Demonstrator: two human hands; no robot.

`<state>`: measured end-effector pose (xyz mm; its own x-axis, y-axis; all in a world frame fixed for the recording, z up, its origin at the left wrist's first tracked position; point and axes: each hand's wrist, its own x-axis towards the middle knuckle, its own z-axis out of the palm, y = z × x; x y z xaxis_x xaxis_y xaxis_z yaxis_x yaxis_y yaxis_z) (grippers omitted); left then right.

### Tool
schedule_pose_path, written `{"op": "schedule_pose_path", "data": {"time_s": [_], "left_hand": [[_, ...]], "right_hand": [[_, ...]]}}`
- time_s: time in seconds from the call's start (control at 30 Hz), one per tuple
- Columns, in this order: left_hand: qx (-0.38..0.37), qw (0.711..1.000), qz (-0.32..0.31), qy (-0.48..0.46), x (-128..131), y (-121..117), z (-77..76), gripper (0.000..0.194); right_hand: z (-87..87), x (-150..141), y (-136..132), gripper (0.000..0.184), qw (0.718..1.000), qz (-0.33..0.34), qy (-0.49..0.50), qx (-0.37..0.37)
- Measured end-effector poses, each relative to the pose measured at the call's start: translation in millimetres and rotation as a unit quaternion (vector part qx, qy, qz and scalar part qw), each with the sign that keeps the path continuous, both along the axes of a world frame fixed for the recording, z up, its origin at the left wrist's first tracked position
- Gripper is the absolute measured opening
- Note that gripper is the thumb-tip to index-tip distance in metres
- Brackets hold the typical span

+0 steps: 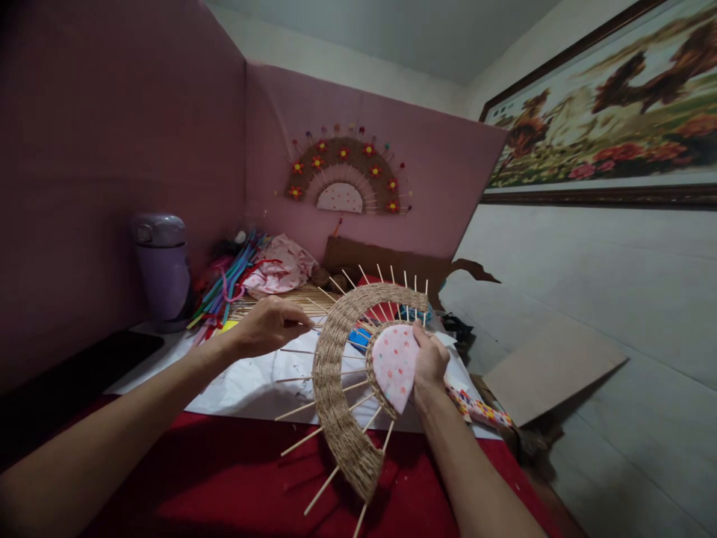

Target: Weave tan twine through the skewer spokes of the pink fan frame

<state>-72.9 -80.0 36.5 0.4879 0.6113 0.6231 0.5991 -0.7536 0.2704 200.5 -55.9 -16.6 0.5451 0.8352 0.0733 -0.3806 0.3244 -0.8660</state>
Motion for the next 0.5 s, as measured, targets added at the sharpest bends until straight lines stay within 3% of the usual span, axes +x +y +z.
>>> {"op": "schedule_pose_path", "data": {"time_s": [0.23,0.5], "left_hand": [[0.017,1.000,0.001,-0.003,3.9,-1.1,-1.4,0.018],[-0.025,0.998,-0.018,-0.048,7.7,-0.9,-3.9,0.019]], "right_hand": [[-2.1,1.9,1.5,0.029,1.000,-0.016,-0.008,0.003],[0.2,1.7,-0.7,0.026,0.999,-0.044,-0.002,-0.008]]}}
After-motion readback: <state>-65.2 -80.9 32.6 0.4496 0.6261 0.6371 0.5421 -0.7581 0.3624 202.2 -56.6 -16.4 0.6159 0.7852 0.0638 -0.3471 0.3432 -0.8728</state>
